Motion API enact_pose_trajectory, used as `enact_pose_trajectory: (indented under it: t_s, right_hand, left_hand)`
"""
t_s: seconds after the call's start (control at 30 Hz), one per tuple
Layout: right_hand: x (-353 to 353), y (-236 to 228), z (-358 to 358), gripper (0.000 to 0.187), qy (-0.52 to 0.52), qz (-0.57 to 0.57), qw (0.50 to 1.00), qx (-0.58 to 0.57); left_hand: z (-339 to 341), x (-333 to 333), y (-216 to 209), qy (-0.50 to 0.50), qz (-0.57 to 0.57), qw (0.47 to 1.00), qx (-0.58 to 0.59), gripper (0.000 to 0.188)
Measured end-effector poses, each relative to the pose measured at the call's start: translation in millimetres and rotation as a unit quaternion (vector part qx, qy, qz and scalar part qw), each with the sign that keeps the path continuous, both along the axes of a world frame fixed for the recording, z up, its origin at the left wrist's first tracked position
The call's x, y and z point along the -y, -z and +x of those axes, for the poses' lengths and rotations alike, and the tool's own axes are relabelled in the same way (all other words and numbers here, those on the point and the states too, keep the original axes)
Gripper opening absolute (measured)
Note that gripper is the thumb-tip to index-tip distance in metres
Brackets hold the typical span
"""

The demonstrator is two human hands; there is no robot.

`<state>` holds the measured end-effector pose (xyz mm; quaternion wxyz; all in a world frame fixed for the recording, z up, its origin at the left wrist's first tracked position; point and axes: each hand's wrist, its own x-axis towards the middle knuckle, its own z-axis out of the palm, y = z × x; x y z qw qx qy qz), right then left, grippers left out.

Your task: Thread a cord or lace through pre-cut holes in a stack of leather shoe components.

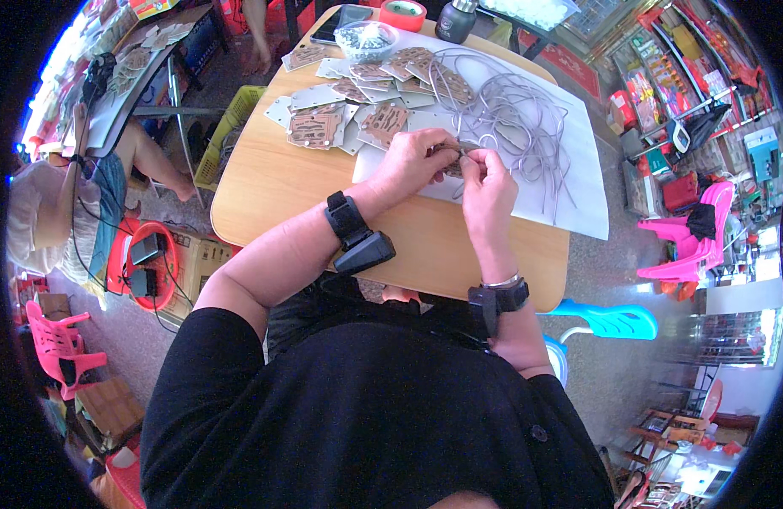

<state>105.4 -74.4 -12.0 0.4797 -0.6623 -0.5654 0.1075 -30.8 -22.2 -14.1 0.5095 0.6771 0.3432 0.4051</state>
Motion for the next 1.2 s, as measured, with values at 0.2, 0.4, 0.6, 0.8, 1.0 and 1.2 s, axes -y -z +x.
enact_pose_trajectory:
  t_s: [0.2,0.4,0.6,0.8,1.0,1.2]
  right_hand:
    - [0.7,-2.6,-0.8,0.011,0.022,-0.006,0.997,0.077]
    - [-2.0,-3.4,0.5,0.017,0.009,-0.046,0.997,-0.054]
    - [-3.4,7.7,4.0,0.014,-0.037,-0.031,0.975,-0.218]
    - [-3.3,3.0,8.1,0.016,-0.033,0.038,0.990,-0.132]
    - [0.8,-2.6,17.0,0.015,-0.015,0.007,1.000,-0.022]
    - [20.2,-63.5,11.1,0.016,-0.176,0.072,0.888,-0.419]
  left_hand:
    - [0.6,1.2,-0.1,0.002,0.031,0.999,-0.021,0.015]
    - [4.5,-1.8,11.8,-0.039,0.179,0.982,-0.039,0.010]
    - [8.3,-1.4,13.3,-0.067,0.236,0.968,-0.058,0.010]
    - [6.1,-1.4,10.2,-0.010,0.142,0.989,-0.025,0.011]
    - [5.2,0.3,7.0,0.018,0.256,0.966,-0.031,0.012]
    - [4.3,2.7,7.6,0.049,0.263,0.963,-0.037,0.009]
